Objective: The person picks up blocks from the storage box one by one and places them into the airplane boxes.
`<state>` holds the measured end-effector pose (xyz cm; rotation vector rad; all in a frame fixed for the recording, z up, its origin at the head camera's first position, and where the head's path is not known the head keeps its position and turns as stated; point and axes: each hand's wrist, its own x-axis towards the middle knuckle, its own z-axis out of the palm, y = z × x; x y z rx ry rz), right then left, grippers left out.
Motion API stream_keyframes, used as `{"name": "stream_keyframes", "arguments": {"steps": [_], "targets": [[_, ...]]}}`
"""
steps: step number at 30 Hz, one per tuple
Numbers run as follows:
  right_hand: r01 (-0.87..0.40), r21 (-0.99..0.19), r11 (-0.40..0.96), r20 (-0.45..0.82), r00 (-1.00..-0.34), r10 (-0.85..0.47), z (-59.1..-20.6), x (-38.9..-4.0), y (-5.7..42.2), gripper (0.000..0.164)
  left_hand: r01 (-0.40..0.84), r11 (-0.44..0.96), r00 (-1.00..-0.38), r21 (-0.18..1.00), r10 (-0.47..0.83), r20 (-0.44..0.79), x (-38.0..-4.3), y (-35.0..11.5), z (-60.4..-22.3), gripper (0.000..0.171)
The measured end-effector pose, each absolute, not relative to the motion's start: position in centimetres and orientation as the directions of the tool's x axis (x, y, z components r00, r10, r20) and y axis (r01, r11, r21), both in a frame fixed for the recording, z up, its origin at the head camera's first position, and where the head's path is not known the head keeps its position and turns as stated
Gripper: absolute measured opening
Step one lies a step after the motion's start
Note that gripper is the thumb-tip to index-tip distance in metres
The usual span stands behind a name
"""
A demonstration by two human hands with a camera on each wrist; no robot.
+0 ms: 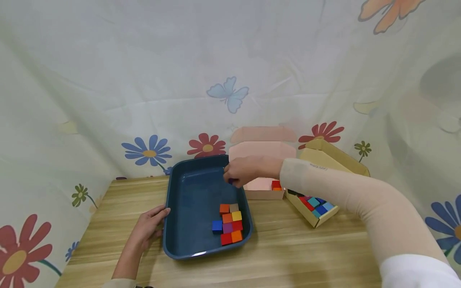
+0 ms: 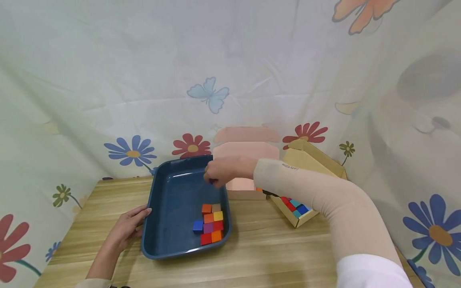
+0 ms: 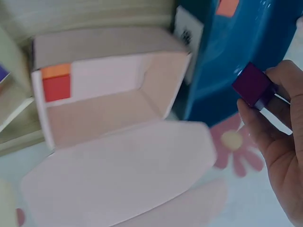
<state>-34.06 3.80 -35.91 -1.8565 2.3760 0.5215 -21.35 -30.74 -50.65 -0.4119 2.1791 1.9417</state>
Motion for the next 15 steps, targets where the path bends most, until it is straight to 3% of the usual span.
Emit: {"name": "stream_keyframes", "arguments": {"steps": [4,6,11,15], "targets": [[-0.912,0.274,0.306,-0.263,-0.378,-0.888,-35.7,-35.7,5.7,0.014,-0.329,0.104,-0.943,0.939,-0.081,-0.321,-21.4,-30.7,-50.6,0.075],[-0.900,0.238,0.365,-0.267,-0.422,-0.867,-35.8,-36.5,6.7,0.011,-0.328,0.105,-0.944,0.939,-0.080,-0.321,-21.4,-30.7,-50.5,0.075],[-0.884,0.079,0.461,-0.326,-0.460,-0.826,-36.2,-38.0,8.5,0.015,-0.332,0.103,-0.942,0.937,-0.079,-0.325,-21.3,-30.7,-50.5,0.075],[-0.859,0.080,0.505,-0.371,-0.496,-0.785,-36.7,-38.6,9.6,0.008,-0.337,0.104,-0.941,0.936,-0.084,-0.329,-21.3,-30.7,-50.6,0.075]]}}
